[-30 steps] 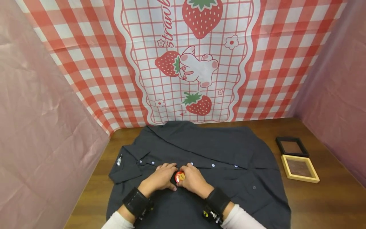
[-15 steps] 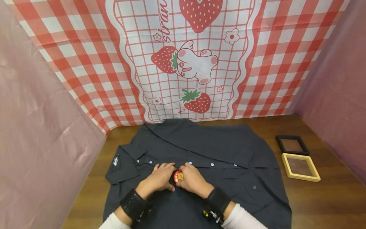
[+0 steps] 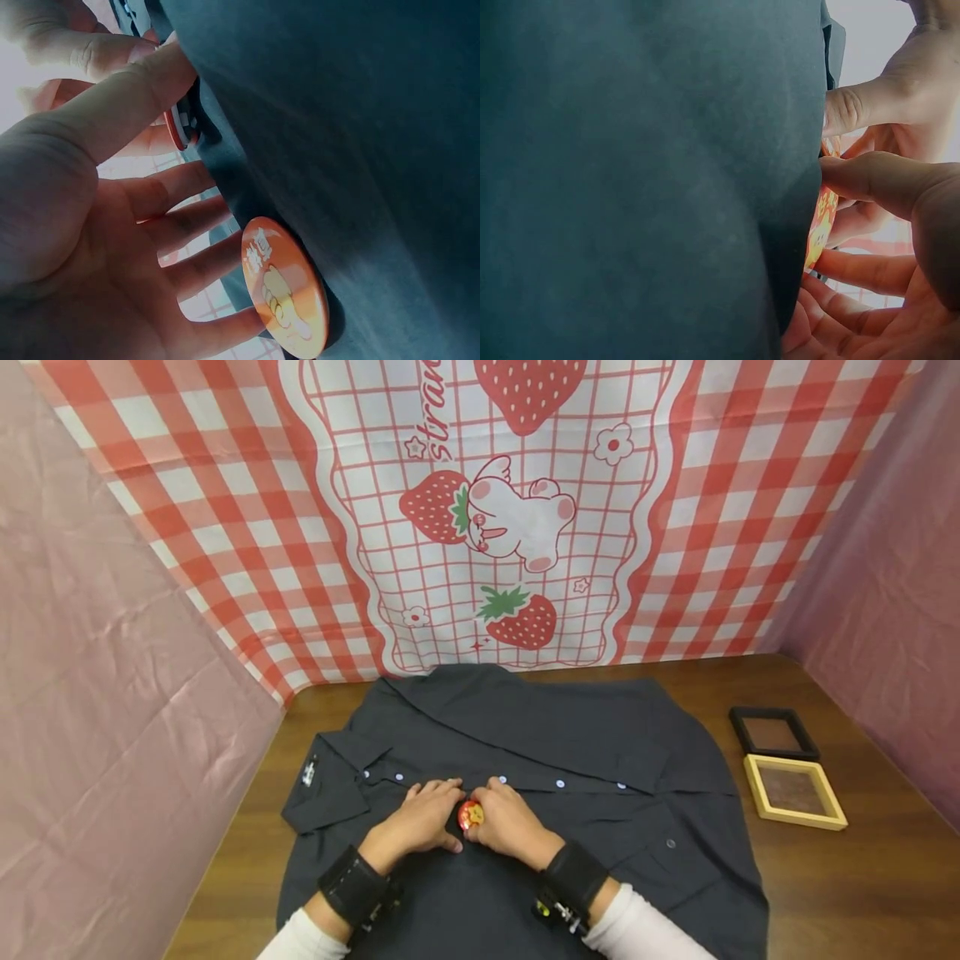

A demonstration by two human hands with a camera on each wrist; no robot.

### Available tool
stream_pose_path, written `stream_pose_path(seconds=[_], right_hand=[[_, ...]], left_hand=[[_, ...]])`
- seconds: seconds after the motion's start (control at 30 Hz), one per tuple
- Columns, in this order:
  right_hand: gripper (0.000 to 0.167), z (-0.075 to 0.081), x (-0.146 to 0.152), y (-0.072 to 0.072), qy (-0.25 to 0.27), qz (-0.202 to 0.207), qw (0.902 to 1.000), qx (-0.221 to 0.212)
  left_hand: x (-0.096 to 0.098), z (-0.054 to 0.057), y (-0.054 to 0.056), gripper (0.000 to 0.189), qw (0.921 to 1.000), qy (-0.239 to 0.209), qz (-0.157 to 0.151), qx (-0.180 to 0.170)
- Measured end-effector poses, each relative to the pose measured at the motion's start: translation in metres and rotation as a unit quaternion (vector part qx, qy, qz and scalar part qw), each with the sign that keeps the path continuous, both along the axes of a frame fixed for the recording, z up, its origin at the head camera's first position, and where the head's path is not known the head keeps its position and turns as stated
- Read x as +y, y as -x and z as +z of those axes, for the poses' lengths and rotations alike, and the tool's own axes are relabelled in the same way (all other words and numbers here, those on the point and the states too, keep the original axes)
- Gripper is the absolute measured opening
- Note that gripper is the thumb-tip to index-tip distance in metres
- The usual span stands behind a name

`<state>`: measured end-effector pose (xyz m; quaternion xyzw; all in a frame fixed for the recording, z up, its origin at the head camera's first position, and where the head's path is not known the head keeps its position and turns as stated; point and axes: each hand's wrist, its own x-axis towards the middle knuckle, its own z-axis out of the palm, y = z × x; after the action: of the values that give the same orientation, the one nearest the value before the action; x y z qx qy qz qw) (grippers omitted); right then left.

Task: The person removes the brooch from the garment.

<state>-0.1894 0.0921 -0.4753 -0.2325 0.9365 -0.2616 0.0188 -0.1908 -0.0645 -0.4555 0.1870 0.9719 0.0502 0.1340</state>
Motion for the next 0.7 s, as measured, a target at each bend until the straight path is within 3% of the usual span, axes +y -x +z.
stream_pose_path(seconds=[0.23, 0.7], right_hand=[[0.043, 0.0007, 0.0009, 0.001, 0.0, 0.008, 0.9999, -0.01], [0.046, -0.0029, 0.0056, 0.0015, 0.011, 0.018, 0.9998, 0.003]], left_hand=[[0.0011, 0.0015, 0.0003, 0.073, 0.9997, 0.022, -0.007, -0.002], [-0.0007, -0.0021, 0.0004, 0.071, 0.9998, 0.01, -0.014, 0.009]])
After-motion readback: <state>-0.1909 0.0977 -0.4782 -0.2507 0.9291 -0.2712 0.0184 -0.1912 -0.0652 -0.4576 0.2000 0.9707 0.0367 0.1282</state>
